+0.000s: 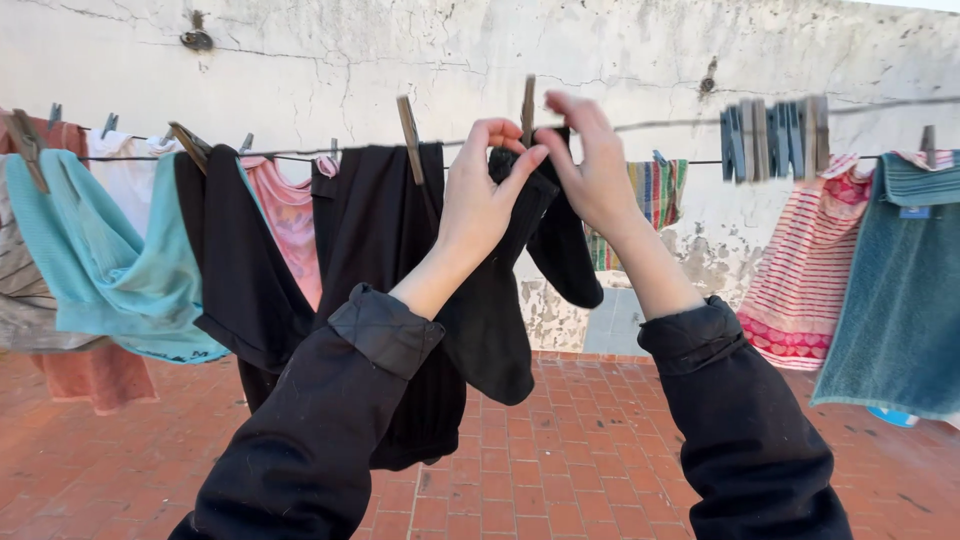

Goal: Hanging various items of wet laundry on a clothesline using plastic clothespins.

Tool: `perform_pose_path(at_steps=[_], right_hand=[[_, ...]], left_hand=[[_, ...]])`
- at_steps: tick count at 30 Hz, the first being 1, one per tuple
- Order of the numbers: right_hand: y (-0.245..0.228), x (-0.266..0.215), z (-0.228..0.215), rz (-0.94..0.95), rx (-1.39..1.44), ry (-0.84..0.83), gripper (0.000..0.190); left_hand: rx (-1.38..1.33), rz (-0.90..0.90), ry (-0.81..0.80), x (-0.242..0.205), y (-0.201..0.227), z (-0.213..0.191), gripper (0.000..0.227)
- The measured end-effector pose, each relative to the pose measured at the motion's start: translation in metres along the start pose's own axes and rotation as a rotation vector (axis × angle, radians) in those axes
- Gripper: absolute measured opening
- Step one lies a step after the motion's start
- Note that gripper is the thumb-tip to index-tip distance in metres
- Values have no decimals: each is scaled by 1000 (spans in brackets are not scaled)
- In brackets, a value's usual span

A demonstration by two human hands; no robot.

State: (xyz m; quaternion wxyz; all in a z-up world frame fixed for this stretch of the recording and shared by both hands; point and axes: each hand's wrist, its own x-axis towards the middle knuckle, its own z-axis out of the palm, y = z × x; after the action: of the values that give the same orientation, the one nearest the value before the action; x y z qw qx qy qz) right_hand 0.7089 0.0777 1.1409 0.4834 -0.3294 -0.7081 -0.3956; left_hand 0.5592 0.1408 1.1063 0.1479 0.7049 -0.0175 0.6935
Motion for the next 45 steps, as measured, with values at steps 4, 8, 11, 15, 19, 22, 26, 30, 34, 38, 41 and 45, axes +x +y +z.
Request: perform_pose_path(at_steps=[4,8,11,15,19,22,26,30,34,38,41,45], right_hand=[[-37,-19,-33,-11,139,184,26],[-47,-51,-62,413,571,-24,63],[-40,-74,-77,665,680,-159,48],[-36,-70,-97,771,647,-92,51],[-20,-55,-111,692,554,-22,44],[12,-43,-119,577,446,-22,31],[47,-22,-120,307,110,80,24],[61,0,-115,161,-120,54,19],[125,0,-98,195,-279,-15,32],[140,-10,-93,170,-532,-94,30],[111,-26,-117,17,-449,-77,28],[103,-74,-132,-355,-653,-284,76]], left_hand=[[-83,69,9,8,28,8,30],[-217,105,-51,9,50,23,29],[-272,181,-115,3,54,39,29],[-224,205,-181,9,53,66,24],[-277,227,-140,24,52,88,23],[-324,257,-153,36,34,104,29],[-88,231,-259,40,16,104,62],[203,165,-125,45,-2,107,50],[478,251,-21,45,-7,121,59],[715,395,-167,38,-41,137,47],[749,342,-246,38,-60,143,38],[703,277,-350,22,-50,134,36]])
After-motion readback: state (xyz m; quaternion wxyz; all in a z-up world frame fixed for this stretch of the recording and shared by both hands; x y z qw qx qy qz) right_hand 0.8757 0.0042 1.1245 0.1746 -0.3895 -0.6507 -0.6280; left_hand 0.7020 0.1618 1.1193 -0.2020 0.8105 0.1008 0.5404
